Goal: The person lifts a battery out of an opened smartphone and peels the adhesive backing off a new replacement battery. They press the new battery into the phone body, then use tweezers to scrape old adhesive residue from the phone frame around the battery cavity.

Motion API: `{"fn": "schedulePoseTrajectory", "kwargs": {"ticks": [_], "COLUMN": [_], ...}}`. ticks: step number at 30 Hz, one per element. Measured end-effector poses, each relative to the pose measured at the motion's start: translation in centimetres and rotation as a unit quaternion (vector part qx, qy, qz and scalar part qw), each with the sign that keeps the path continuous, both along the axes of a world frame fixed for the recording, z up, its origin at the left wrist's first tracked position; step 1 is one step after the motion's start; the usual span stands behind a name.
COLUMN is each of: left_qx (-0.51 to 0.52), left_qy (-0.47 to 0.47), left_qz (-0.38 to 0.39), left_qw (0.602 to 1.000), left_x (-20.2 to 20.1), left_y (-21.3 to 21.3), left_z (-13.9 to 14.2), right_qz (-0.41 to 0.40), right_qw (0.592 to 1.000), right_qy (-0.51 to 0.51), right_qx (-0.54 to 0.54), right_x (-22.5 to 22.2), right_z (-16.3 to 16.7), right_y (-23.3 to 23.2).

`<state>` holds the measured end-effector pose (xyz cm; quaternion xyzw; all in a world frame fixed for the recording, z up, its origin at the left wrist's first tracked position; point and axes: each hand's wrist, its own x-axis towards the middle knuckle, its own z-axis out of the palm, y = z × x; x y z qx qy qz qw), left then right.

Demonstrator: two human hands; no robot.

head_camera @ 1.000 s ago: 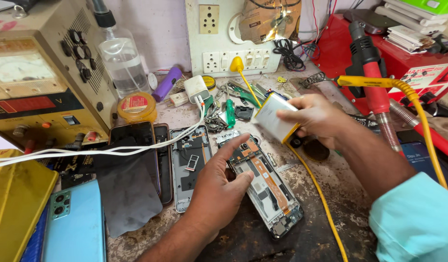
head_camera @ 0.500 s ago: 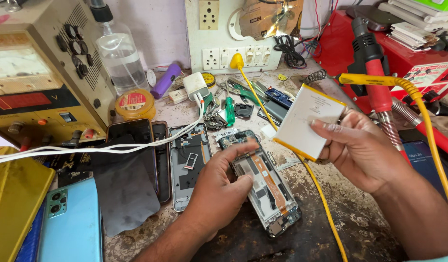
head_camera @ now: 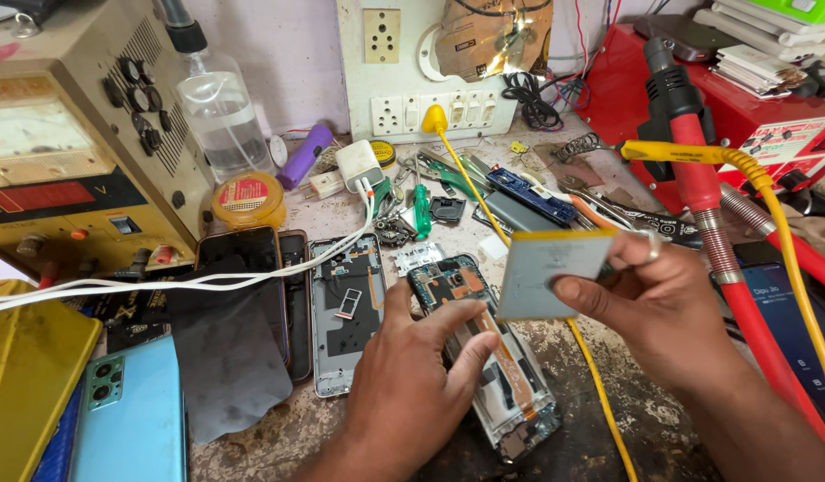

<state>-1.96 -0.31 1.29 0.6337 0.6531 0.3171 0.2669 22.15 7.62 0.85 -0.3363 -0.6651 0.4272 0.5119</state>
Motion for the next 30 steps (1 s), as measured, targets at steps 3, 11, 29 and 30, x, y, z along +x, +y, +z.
{"fn": "schedulePoseTrajectory", "kwargs": {"ticks": [3, 11, 29, 30], "left_qx": [0.235, 0.065, -0.008, -0.014], "left_qy": [0.064, 0.036, -0.548, -0.557], "left_qz": [-0.017, 0.01, -0.122, -0.135], "left_qw": [0.97, 0.997, 0.828, 0.819], "left_x": [0.1, 0.0, 0.1, 0.0], "left_y": [-0.2, 0.0, 2.4, 2.5], "left_z": [-0.3, -0.1, -1.8, -1.8], "right_qz": [0.001, -0.152, 0.069, 0.083], "right_qw": [0.977, 0.886, 0.969, 0.963], "right_qy": [-0.085, -0.205, 0.03, 0.061], "right_qx": [0.195, 0.388, -0.235, -0.25], "right_x": [-0.2, -1.4, -2.6, -2.4], "right_z": [1.0, 1.7, -0.6, -0.8], "right_y": [-1.3, -2.8, -0.7, -0.7]}}
